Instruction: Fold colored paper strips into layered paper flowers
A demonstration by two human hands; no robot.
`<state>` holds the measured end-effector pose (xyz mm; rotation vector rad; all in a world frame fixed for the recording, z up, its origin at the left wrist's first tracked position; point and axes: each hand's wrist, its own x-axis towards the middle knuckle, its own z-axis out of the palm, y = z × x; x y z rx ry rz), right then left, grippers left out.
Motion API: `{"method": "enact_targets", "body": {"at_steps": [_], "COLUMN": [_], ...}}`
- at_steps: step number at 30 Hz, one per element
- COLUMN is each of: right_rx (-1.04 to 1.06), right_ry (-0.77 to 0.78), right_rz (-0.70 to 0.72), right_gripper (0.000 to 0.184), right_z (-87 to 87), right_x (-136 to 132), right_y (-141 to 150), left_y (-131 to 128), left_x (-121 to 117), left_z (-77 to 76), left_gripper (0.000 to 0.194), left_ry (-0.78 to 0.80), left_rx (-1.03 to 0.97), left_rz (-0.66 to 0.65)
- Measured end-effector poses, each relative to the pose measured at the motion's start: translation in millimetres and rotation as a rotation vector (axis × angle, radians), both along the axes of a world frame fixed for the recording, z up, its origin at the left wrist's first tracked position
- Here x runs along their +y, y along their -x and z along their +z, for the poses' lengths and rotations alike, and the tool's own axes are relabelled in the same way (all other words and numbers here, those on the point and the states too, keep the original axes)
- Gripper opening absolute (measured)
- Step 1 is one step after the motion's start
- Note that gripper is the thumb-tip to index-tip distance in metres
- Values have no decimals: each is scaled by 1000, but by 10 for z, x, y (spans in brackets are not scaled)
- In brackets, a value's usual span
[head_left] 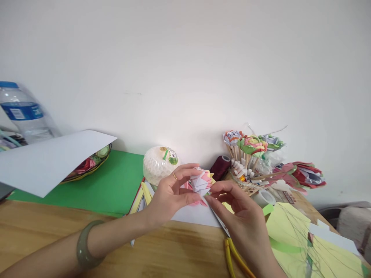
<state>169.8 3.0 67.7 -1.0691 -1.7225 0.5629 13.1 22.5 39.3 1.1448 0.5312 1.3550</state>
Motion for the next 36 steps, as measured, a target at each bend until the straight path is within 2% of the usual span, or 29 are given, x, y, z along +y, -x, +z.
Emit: {"method": "enact_targets", "body": {"at_steps": [10,18,27,30,36], "right_rx": [2,-137,-255,-264,-304], "right_ry": [95,56,42,-32,-305], "right_rz": [62,26,41,11,-95], "right_gripper": [8,13,13,12,14], "right_z": [47,43,98,84,18], "right_x": [4,-3,4,-3,-30], "right_y": [-29,-52,-62,-57,-29], "left_y": [12,6,8,3,-2], "left_x": [-13,-12,16,13,-28], "left_z": [14,-17,11,11,33], "left_gripper": [35,36,34,34,34], "left_ry": [0,-26,56,50,67], "left_rx": [3,39,28,42,66], "left_rz": [-20,-27,-14,-10,5]}}
